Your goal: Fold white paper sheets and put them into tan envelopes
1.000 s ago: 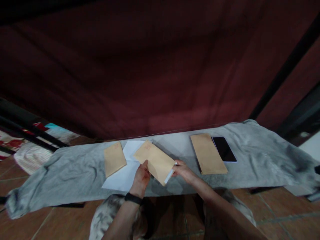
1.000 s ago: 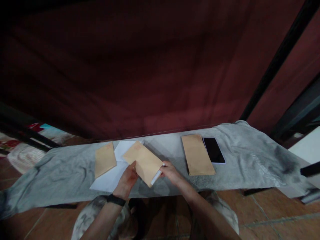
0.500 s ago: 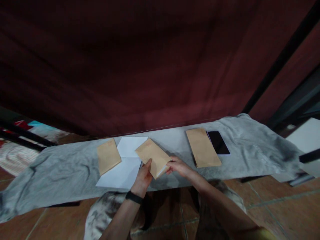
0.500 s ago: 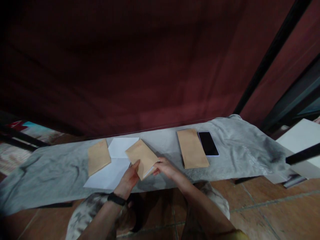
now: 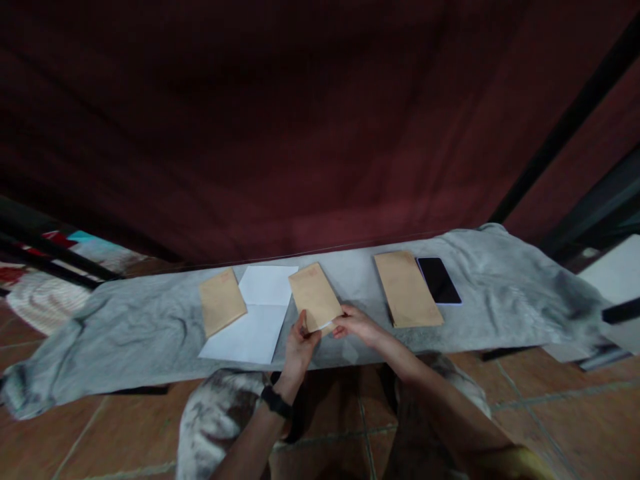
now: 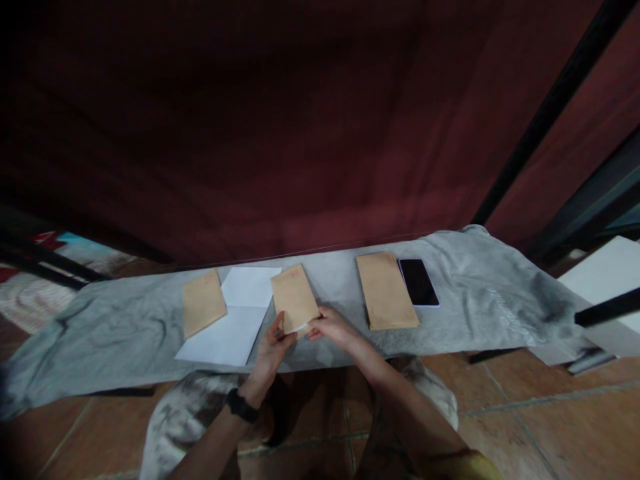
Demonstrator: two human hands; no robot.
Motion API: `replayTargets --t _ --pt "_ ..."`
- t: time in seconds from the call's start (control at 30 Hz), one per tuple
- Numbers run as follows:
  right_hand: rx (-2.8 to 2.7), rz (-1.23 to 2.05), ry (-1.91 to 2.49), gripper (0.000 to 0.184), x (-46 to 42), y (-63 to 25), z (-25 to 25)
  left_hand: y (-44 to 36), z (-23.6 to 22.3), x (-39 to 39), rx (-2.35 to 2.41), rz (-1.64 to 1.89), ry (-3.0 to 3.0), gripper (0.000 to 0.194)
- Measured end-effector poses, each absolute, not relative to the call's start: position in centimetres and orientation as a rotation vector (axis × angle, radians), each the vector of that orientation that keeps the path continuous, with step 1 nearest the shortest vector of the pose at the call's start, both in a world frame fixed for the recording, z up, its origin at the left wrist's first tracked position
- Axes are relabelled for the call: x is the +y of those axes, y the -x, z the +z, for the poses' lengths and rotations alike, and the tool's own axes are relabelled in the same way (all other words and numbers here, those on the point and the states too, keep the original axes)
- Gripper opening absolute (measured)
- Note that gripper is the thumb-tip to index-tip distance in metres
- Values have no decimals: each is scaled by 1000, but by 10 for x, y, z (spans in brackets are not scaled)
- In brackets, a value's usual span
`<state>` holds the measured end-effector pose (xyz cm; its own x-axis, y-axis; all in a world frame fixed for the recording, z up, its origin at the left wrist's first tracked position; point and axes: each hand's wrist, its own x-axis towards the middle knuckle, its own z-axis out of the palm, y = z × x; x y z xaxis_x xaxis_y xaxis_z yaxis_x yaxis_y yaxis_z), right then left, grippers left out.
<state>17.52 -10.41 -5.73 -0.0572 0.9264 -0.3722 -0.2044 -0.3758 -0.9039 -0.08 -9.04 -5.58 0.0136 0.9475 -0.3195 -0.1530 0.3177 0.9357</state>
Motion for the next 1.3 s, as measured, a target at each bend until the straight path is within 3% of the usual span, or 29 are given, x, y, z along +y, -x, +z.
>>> replayTargets --t 0.3,0.57,0.73,0.93,1.3 --pt "-1093 1495 1442 28 -104 -194 -57 12 -67 -89 1367 1037 -1086 68" --pt "-1386 1091 1683 26 -102 -201 -62 24 -56 -89 1564 824 -2064 38" --pt "-1575 924 1821 31 -105 -196 -60 -10 -51 -54 1369 776 -2446 47" --pt "-1771 805 1923 36 -109 -196 -54 -37 -64 -5 1424 275 -2773 57" --pt "-1821 509 1888 29 -97 -193 -52 -24 -81 -42 1007 317 -2919 59"
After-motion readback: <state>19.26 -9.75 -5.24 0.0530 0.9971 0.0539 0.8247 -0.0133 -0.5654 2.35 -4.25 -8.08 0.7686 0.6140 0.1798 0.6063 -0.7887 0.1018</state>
